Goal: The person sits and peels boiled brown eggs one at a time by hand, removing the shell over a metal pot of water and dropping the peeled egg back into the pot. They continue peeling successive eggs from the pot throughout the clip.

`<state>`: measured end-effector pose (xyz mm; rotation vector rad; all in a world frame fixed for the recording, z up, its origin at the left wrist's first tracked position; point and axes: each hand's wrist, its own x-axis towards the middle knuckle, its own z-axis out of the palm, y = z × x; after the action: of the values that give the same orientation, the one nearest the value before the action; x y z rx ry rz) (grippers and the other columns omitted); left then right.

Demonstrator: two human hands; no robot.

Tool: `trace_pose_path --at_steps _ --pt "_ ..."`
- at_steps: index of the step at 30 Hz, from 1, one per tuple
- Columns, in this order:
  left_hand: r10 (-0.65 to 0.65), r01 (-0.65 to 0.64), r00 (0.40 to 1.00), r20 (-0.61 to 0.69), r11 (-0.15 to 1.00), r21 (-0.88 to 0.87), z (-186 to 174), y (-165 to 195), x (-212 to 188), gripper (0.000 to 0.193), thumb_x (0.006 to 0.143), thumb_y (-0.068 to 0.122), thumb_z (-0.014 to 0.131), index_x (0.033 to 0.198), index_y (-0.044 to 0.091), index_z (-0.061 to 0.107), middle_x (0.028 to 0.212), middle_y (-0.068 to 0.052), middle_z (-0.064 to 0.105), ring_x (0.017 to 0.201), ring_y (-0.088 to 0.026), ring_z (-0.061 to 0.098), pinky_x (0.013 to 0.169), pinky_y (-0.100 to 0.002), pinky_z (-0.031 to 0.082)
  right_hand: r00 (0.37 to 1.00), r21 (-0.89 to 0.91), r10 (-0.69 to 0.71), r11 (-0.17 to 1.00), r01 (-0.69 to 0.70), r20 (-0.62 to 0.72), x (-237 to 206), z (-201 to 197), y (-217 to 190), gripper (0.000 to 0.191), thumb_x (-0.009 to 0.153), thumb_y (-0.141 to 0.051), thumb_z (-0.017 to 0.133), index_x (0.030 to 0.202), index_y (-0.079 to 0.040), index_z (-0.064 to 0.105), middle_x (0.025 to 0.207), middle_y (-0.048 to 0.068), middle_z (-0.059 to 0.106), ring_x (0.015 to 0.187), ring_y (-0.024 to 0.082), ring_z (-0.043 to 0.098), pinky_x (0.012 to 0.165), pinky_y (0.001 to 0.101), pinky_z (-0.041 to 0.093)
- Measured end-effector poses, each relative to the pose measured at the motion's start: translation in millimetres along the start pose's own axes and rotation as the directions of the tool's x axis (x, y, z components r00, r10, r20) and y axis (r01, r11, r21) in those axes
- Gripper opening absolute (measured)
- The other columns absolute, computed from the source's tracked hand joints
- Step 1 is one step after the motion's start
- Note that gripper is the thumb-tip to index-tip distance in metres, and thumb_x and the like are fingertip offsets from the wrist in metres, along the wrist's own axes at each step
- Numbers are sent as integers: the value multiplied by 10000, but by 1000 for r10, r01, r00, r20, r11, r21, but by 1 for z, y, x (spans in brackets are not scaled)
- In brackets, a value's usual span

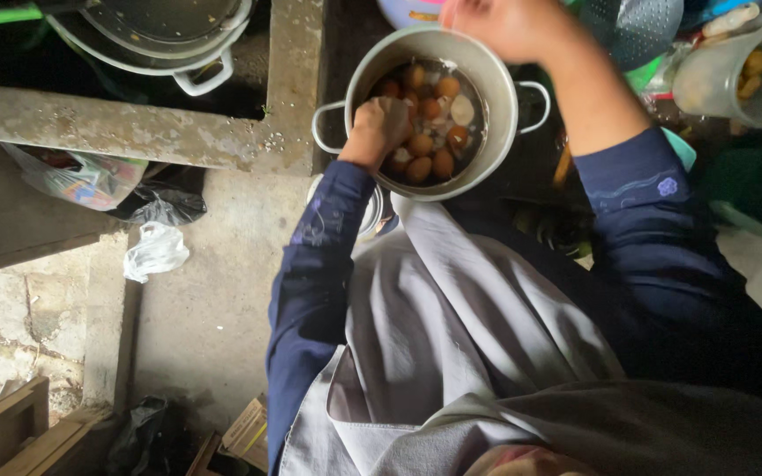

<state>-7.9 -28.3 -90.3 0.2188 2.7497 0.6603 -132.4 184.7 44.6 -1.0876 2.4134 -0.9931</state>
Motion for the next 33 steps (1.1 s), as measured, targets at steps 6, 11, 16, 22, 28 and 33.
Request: trace_pose_path --at_steps 6,11,16,22,28,33 --pt "104 -198 897 431 963 180 20 -18 16 294 982 311 569 954 112 784 988 -151 751 944 -337 727 820 -462 577 768 -376 252 926 -16 589 -24 148 4 241 864 -247 665 1054 -150 777 981 147 749 894 344 707 785 458 562" --pt "71 -142 929 362 975 171 31 -16 21 303 964 302 566 1012 97 784 1028 -145 750 977 -319 725 830 -446 574 737 -486 384 870 -86 557 -25 198 9 286 900 -299 618 1118 -177 758 1089 124 732 994 324 690 841 453 553" --pt "68 -134 962 266 962 240 23 -9 29 355 985 333 543 1049 66 768 1058 -159 743 993 -321 722 823 -442 581 802 -632 478 757 -168 359 -25 205 -3 333 936 -350 571 1182 -204 740 1197 102 715 1093 304 672 897 449 545" --pt "79 -63 996 -43 954 292 20 -8 22 398 999 347 571 985 -21 722 1025 -230 732 950 -346 733 759 -431 603 751 -553 481 812 -186 453 -17 219 -28 388 979 -413 514 1258 -236 718 1328 75 694 1213 279 651 964 444 534" --pt "241 -241 970 20 963 122 8 -15 39 305 959 308 615 1002 17 693 1044 -227 730 1011 -371 711 866 -459 574 821 -525 454 819 -231 347 -10 220 -10 389 958 -373 560 1238 -161 728 1273 105 707 1139 271 679 889 424 541" --pt "232 -336 934 -271 829 -446 -13 -13 34 346 986 315 636 1176 35 710 1016 -190 776 948 -345 723 808 -431 577 682 -697 661 648 -308 313 -17 174 2 489 819 -412 780 1150 -52 763 1150 204 737 1065 347 697 921 415 534"
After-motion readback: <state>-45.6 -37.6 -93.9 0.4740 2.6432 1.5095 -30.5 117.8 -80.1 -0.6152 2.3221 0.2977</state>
